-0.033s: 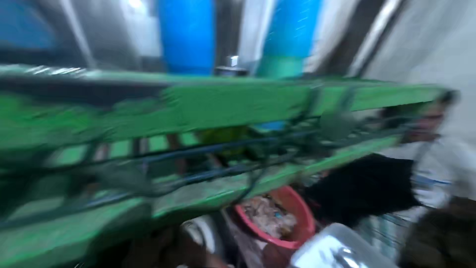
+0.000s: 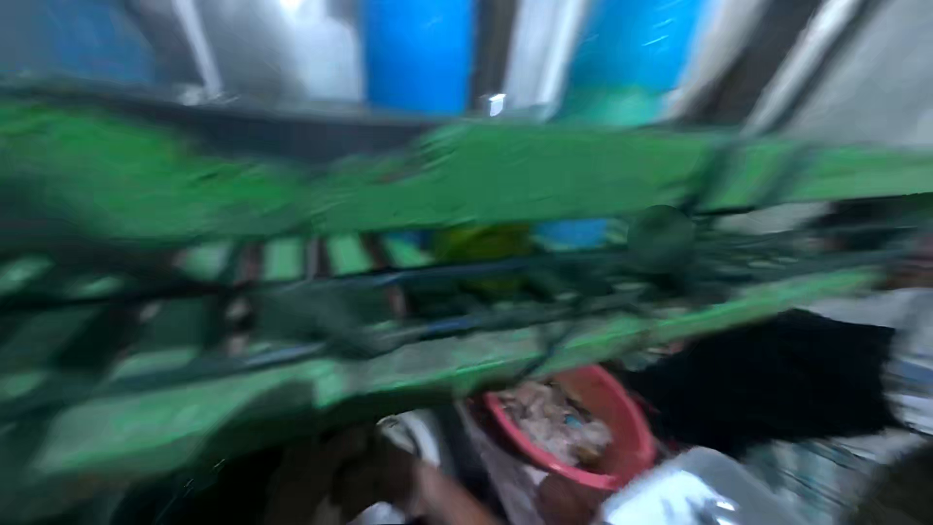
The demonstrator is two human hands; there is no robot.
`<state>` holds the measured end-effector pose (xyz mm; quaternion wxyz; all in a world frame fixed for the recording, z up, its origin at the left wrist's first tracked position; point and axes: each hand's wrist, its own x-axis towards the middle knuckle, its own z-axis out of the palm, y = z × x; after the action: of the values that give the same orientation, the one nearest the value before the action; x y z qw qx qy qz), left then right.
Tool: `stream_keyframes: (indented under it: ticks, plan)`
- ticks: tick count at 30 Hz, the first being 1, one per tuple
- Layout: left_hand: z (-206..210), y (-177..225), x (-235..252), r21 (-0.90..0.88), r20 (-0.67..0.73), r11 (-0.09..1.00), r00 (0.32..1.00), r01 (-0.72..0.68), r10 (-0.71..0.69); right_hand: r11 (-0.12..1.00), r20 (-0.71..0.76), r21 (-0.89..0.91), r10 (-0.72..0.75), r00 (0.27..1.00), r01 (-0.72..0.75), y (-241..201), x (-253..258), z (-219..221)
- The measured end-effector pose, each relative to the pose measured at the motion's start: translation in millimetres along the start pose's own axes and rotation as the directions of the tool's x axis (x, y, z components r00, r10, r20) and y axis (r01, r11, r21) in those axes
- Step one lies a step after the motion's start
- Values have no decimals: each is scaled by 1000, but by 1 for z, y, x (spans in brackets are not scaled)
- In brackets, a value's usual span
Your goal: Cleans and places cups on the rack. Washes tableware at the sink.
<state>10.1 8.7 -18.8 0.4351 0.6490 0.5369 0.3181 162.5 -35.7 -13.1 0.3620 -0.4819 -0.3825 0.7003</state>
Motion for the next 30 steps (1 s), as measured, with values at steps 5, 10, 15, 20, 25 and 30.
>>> stream_keyframes:
  ticks: [5,10,15,20,25,30]
  plan:
    - [-25,-73,12,-284,-128,946,972,154,-197,977,-204,-210,-77,976,33,13,61,0]
    - [-50,-151,2,50,-171,878,870,476,-463,930,-237,-348,-208,949,117,4,58,14]
    - [-18,-181,-25,452,-58,827,937,333,-346,857,-201,-515,-89,975,-28,4,81,14]
    - [3,-181,-11,562,66,825,991,57,-113,921,-356,-379,-56,933,-89,-2,80,25]
    - [-9,-162,26,100,115,941,935,324,-334,807,-206,-589,-113,972,-31,3,75,23]
    - [-10,-139,16,317,76,827,857,465,-510,333,114,-936,-21,993,115,4,46,24]
